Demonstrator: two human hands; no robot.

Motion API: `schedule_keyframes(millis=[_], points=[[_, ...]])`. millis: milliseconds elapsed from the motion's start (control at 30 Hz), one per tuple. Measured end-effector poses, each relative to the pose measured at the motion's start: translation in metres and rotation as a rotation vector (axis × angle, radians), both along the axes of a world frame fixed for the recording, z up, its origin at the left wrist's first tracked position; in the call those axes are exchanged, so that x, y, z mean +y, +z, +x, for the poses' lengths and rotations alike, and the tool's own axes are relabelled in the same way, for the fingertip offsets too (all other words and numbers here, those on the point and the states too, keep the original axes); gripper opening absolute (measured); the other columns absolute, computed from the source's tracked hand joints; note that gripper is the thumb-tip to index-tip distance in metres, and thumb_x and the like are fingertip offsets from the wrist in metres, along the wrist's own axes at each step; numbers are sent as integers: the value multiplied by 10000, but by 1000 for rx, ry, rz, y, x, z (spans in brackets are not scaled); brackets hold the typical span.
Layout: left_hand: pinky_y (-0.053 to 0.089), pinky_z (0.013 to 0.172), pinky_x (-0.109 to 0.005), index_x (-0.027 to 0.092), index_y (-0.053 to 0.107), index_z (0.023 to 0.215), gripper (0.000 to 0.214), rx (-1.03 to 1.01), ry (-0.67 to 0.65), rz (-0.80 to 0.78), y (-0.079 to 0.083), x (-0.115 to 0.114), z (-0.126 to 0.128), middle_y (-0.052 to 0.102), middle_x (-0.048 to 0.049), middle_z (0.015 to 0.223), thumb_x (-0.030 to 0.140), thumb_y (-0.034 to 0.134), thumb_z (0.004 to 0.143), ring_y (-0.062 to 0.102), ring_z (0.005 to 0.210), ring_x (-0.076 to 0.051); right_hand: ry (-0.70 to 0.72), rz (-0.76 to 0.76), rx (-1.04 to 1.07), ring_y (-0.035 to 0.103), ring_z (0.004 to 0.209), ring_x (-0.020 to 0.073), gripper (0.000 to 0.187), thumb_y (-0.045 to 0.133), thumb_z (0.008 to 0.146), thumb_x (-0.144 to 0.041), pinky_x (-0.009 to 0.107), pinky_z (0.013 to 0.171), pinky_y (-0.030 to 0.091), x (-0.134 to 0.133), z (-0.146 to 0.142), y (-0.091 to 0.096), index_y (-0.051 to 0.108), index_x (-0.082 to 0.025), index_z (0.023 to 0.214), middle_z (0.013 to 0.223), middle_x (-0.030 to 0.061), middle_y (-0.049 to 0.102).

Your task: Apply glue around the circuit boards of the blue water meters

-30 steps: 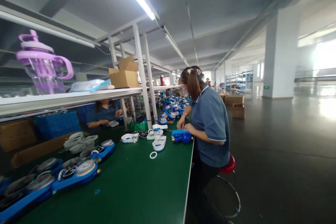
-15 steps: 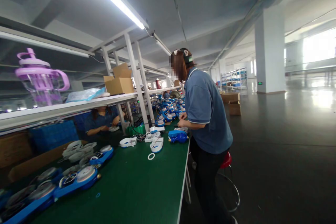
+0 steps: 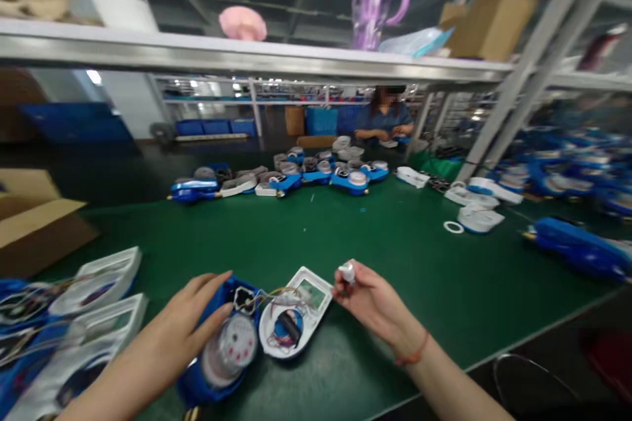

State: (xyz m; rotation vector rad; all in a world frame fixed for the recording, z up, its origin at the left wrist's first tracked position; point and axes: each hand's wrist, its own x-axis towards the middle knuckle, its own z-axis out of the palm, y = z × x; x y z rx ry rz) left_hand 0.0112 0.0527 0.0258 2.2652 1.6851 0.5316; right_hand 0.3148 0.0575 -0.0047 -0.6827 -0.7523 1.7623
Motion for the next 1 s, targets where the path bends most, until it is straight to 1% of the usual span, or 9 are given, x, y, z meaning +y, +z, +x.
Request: schedule_keyframes(millis=[100, 200, 333, 433, 633, 700, 767, 867, 1000], points=[[365, 1071, -402, 230, 520, 1250, 472, 50, -78, -49, 7, -4, 11, 466, -83, 1326, 498, 365, 893, 453, 1231, -258, -24, -21, -9, 545, 677, 113, 261, 753, 736, -358, 236, 678, 450, 13, 5, -7, 572, -172, 717, 729, -3, 598], [396, 1028, -365, 281, 564, 1190, 334, 98, -233, -85, 14, 3, 39, 498, -48, 1279, 366, 415, 903, 482, 1180, -219, -40, -14, -69, 536, 629, 129, 301, 756, 725, -407, 240, 617, 425, 17, 1, -12, 581, -162, 717, 704, 28, 612], [422, 958, -414, 244, 634, 1023, 196, 205, -383, -137, 12, 18, 66, 549, -61, 1170, 229, 535, 855, 516, 1082, -234, -25, -55, -97, 504, 567, 114, 320, 732, 739, -443, 218, 533, 379, 16, -8, -23, 567, -169, 740, 689, 42, 623], [368, 994, -497, 204, 616, 985, 191, 276, -424, -153, 7, 27, 78, 551, -70, 1143, 266, 632, 805, 510, 1075, -262, 22, -115, -91, 493, 535, 105, 311, 733, 734, -432, 202, 482, 346, 14, -7, -29, 559, -175, 752, 671, 36, 617], [277, 1029, -588, 182, 547, 1053, 449, 328, -381, -146, 2, 25, 114, 565, -81, 1072, 505, 644, 756, 509, 1031, -290, 72, -170, -114, 479, 450, 90, 327, 706, 749, -463, 170, 399, 289, 8, -2, -27, 533, -186, 772, 603, 18, 601], [237, 1030, -625, 156, 547, 1070, 420, 344, -337, -150, -3, 24, 121, 561, -115, 1094, 423, 645, 760, 499, 1050, -324, 65, -165, -124, 497, 458, 91, 329, 706, 750, -464, 169, 410, 311, 9, -2, -27, 534, -185, 776, 605, 19, 609], [237, 1015, -640, 132, 566, 1052, 288, 355, -286, -165, -8, 26, 119, 562, -140, 1098, 195, 582, 772, 500, 1057, -342, 65, -153, -130, 521, 485, 94, 327, 704, 755, -458, 173, 448, 354, 11, -2, -30, 536, -178, 767, 611, 23, 618], [414, 890, -544, 143, 616, 916, 285, 299, -220, -236, -8, 31, 106, 602, -113, 968, -6, 456, 733, 569, 921, -291, 50, -126, -137, 548, 525, 89, 337, 686, 769, -471, 172, 516, 392, 17, -4, -38, 526, -175, 752, 628, 19, 631], [513, 770, -344, 186, 608, 936, 99, -17, -205, -266, 5, 44, 115, 614, -39, 951, 235, 556, 867, 589, 823, -155, -28, -93, -190, 540, 492, 76, 460, 687, 691, -593, 156, 479, 368, 16, -11, -31, 472, -191, 749, 603, -19, 607]])
